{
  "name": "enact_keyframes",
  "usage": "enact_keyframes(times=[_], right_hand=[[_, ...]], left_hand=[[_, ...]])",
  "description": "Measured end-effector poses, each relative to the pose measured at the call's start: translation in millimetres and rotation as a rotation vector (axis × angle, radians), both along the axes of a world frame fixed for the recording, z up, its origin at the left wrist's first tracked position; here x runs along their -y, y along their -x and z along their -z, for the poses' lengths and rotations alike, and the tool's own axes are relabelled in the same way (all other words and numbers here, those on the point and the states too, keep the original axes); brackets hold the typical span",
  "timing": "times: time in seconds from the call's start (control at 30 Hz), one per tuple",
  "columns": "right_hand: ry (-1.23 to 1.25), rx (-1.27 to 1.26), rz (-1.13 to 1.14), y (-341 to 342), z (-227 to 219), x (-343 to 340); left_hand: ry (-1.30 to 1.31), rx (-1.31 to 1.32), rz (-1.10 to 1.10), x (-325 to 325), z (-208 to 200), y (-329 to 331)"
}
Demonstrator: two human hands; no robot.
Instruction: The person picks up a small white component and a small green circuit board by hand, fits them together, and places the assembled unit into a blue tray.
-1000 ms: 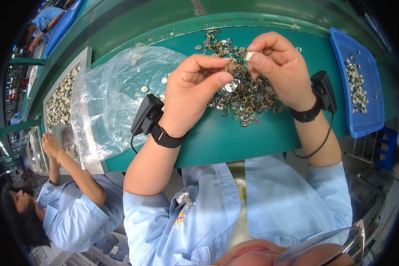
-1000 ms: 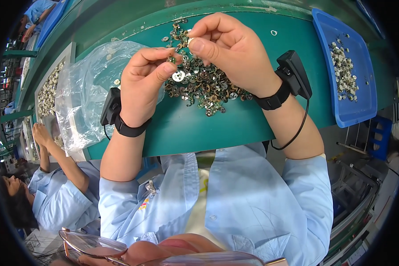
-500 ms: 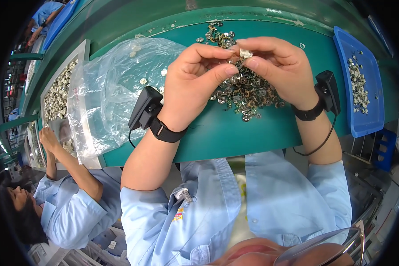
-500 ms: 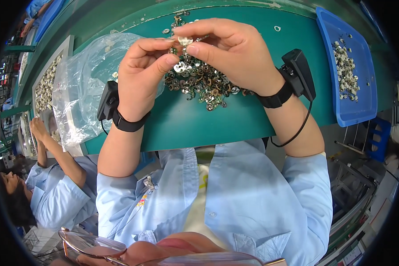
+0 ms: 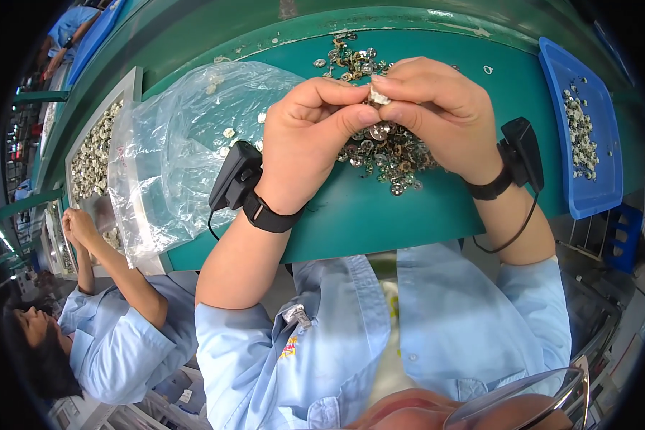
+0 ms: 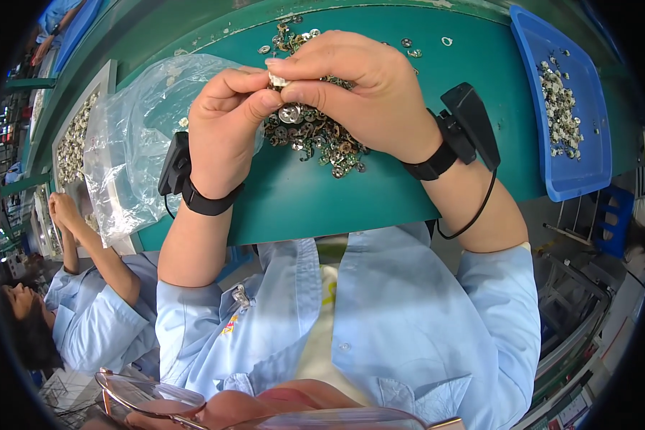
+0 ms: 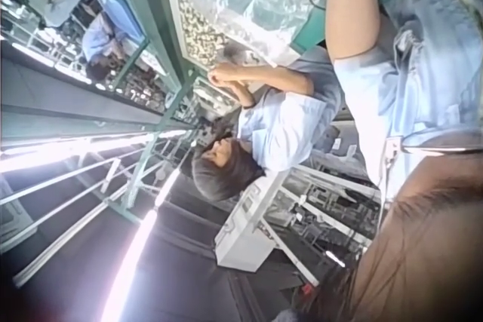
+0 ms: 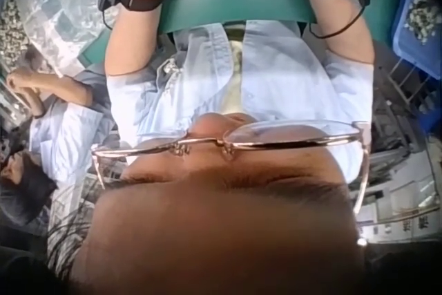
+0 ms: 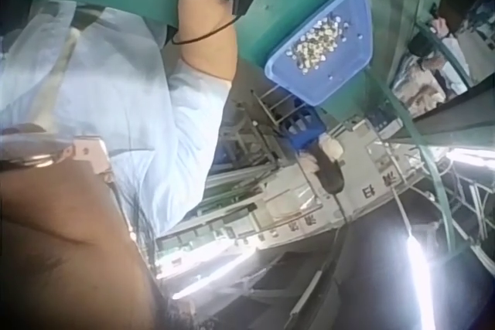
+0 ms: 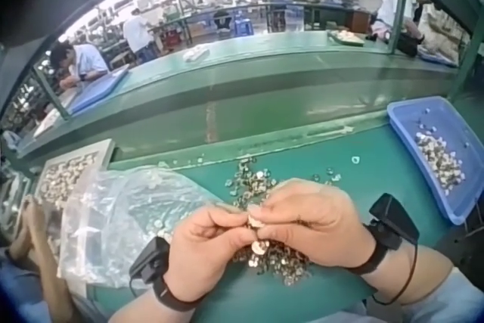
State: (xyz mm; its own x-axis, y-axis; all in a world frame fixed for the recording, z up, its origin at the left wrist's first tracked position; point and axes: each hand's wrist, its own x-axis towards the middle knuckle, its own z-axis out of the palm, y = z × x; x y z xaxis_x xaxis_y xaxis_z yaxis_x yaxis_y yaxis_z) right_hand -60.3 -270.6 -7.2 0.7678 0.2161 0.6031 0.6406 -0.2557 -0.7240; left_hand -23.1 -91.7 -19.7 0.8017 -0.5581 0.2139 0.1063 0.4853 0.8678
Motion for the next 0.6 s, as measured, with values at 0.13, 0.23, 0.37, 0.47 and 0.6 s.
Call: enact_keyframes(times=[0.13, 0.23, 0.37, 0.47, 0.6], right_hand=[[0.100, 0.117, 0.120, 2, -3, -8], [0.116, 0.155, 0.155, 2, -5, -9], [0.050, 0.120, 0.110, 3, -5, -7], [-0.035, 0.031, 0.041, 5, -3, -5], [-0.174, -0.121, 0.058, 9, -4, -10]], left_hand=[[-0.086, 0.026, -0.112, 2, -1, 3], [-0.044, 0.067, -0.165, 2, -2, 3], [-0.140, 0.210, -0.173, 2, -3, 3], [-0.220, 0.311, -0.201, -1, -8, 4], [-0.220, 0.265, -0.203, 0, -12, 7]])
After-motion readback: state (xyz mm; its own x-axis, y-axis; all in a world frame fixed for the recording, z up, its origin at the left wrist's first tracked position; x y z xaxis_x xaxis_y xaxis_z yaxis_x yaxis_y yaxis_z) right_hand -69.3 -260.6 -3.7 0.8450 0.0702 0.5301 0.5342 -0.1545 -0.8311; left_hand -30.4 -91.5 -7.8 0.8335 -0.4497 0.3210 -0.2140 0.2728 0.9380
